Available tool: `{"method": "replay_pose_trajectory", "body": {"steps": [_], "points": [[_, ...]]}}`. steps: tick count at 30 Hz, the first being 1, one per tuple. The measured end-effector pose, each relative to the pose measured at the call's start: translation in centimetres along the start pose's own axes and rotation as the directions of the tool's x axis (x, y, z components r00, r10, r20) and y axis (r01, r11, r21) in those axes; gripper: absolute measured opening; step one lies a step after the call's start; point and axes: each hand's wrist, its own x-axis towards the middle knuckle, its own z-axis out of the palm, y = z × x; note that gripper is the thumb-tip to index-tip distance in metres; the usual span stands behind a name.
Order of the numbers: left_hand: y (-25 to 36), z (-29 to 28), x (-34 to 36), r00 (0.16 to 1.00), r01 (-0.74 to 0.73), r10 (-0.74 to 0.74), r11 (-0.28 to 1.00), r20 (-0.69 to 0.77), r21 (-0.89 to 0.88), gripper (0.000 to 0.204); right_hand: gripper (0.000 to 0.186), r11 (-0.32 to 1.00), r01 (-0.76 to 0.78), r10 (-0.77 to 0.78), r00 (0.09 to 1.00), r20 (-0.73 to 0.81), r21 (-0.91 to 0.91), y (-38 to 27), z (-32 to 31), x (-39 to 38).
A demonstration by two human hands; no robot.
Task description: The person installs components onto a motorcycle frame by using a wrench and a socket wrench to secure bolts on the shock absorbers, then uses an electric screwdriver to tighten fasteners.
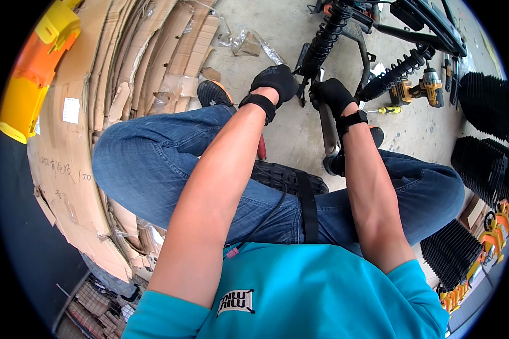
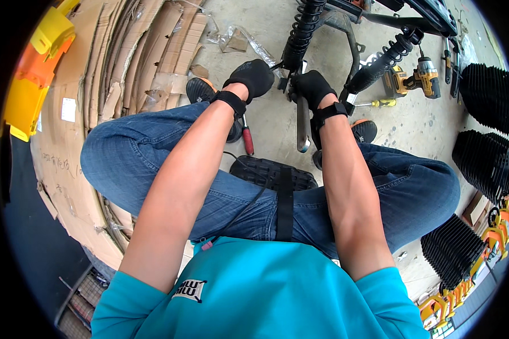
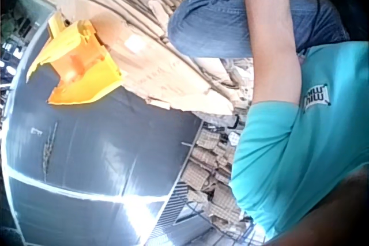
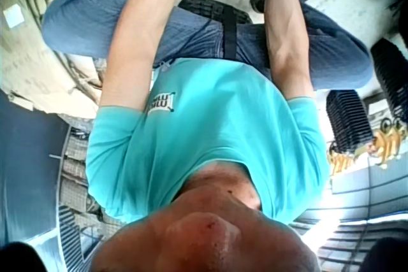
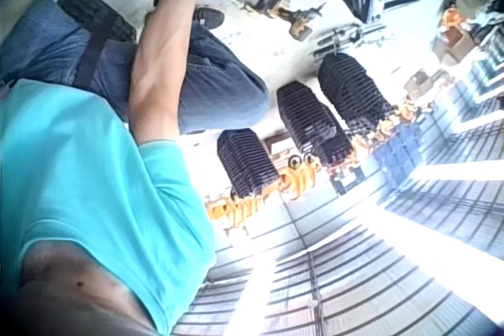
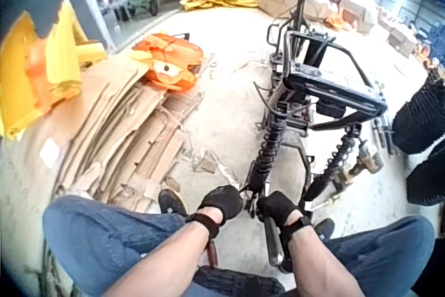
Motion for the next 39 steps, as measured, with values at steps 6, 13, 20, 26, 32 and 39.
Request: {"method": "replay_pose_trajectory", "body": {"steps": [6,13,20,26,32,39], "points": [[1.0,-1.0,0.3,0.999,-0.021,0.021,1.0,0.038,0.006,0.034,0.022,0.997,0.054,-0.052,0.998,0.027,-0.061,0.8,-0.5,1.1],[1.5,-1.0,0.5,0.998,-0.041,0.04,0.999,0.039,0.023,0.034,0.017,1.0,-0.005,0.005,1.0,-0.005,-0.025,-0.1,0.0,0.2],[0.7,2.1,-1.3,0.997,-0.08,0.08,0.996,-0.009,0.041,0.034,0.023,0.992,0.079,-0.077,0.997,0.024,-0.097,1.0,-0.5,1.0],[1.6,3.4,-1.8,1.0,-0.024,0.024,1.0,0.01,0.001,0.033,0.025,0.993,0.059,-0.061,0.998,-0.016,-0.1,1.6,-0.4,1.8],[-4.7,12.3,0.4,0.995,-0.012,0.011,1.0,-0.103,-0.007,0.027,0.019,1.0,-0.016,0.016,1.0,-0.015,-0.015,0.9,-0.3,1.4],[-5.3,14.8,0.5,0.989,0.137,-0.142,0.985,-0.042,-0.108,0.028,0.016,0.997,-0.012,0.013,1.0,0.015,-0.075,1.9,-0.3,1.6]]}}
